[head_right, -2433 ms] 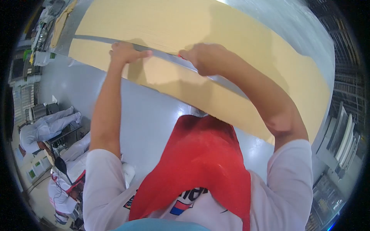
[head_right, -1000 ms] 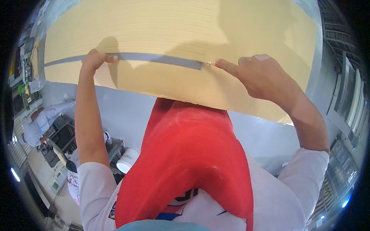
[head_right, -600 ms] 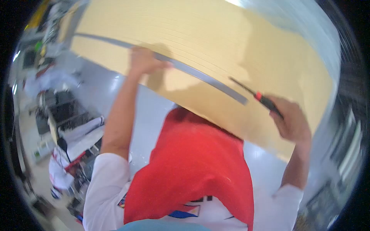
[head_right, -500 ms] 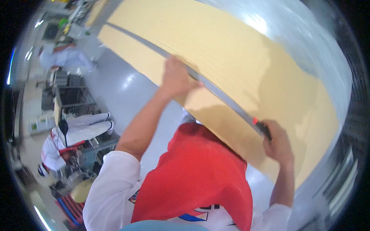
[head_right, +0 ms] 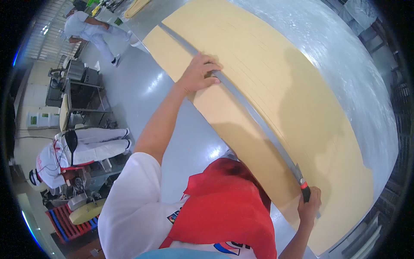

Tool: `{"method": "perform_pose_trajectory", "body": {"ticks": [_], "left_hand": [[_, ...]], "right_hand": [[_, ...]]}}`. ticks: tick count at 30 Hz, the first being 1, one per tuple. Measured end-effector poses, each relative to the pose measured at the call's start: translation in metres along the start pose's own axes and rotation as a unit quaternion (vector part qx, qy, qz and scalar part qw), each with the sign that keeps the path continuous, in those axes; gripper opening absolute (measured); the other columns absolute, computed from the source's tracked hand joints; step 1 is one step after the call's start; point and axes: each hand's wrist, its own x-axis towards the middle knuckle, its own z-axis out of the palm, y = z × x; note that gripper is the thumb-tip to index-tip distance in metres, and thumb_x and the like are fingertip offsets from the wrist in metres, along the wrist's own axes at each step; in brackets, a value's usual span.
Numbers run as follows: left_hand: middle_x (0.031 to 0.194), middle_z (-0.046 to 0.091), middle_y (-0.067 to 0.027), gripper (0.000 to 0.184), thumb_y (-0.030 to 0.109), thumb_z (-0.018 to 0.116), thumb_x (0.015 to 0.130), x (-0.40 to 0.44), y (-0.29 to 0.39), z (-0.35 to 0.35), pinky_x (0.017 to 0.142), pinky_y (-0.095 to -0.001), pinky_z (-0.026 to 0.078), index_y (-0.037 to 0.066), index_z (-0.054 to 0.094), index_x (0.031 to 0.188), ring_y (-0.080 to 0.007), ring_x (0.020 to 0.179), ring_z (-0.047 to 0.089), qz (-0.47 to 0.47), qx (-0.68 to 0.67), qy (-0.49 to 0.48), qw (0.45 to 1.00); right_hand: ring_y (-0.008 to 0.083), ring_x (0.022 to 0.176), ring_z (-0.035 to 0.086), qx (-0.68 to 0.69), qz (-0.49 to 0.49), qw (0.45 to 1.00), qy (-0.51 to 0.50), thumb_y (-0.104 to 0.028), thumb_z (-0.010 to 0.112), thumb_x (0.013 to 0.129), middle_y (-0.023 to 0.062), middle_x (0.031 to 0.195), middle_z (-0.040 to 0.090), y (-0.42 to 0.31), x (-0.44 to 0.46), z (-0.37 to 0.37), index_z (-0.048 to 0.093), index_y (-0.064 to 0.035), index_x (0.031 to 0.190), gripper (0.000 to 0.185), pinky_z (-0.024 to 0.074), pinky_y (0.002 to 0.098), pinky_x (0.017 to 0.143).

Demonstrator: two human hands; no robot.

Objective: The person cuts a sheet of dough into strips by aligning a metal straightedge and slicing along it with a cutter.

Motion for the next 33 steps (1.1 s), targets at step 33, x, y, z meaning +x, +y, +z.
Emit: {"method": "perform_pose_trajectory", "body": {"ticks": [33], "left_hand": [[0.108, 0.06, -0.005, 0.05, 0.06, 0.075, 0.082, 0.004, -0.034, -0.004, 0.103, -0.0466, 0.033, 0.015, 0.069, 0.103, -0.0292, 0.106, 0.054, 0.111, -0.026, 0.047, 0.992]], "right_hand": [[0.0441, 0.096, 0.061, -0.003, 0.038, 0.998, 0.046, 0.004, 0.069, 0.082, 0.0216, 0.104, 0.061, -0.013, -0.003, 0.006, 0.057, 0.0006, 0.106, 0.027, 0.0511, 0.0468, 0.086]]}}
